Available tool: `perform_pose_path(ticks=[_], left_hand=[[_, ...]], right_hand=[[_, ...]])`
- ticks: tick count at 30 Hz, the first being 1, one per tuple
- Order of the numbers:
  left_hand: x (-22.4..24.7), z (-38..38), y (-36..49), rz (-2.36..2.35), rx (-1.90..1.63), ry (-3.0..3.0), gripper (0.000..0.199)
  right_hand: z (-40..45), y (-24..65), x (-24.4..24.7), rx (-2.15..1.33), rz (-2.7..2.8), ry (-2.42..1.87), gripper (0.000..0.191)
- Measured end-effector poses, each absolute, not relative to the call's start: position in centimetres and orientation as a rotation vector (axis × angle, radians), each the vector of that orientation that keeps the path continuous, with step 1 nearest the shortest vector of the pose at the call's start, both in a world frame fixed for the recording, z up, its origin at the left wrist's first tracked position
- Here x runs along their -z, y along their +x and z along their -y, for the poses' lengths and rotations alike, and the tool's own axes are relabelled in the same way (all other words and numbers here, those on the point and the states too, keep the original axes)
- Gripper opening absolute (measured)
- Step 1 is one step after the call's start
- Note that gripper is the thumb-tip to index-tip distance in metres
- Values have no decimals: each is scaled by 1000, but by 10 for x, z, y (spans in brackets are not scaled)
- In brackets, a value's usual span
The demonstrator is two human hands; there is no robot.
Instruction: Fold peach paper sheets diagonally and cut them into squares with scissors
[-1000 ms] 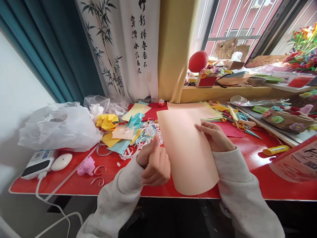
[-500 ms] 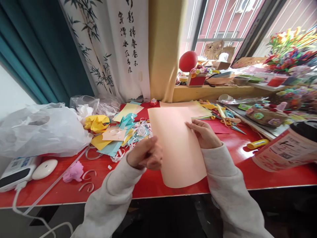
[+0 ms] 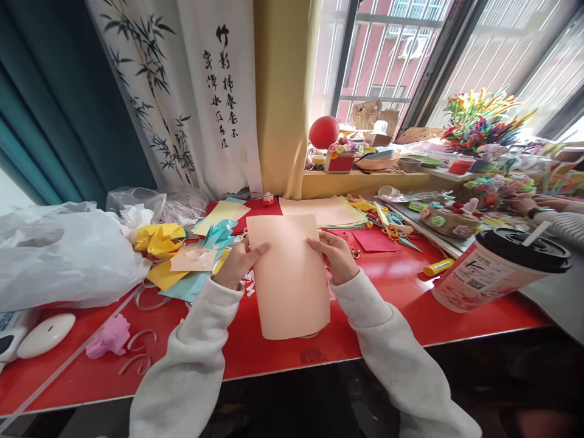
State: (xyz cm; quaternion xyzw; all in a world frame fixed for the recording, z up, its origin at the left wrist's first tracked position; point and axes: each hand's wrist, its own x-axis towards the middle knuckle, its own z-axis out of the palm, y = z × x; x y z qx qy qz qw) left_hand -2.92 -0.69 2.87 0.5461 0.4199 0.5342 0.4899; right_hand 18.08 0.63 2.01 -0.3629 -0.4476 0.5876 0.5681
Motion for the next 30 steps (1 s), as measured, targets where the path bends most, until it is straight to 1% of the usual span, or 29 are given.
perform_pose_path(ticks=[7,12,20,30], left_hand=[[-24,6,-33,-1011,-1202,1231,45],[-25,6,-32,-992,-1320,1175,42],[-27,8,-30,-1000,-1404,1128,40],[-30,13,-29,-982,-1394,1107,36]], right_hand=[[-6,182,-19,-1307,1139,-871,32],[-7,183,-19,-1266,1166,-899,32],[-5,182,-19,-1132,1222,-933,32],[-1,181,-19,-988,1259,-968,36]])
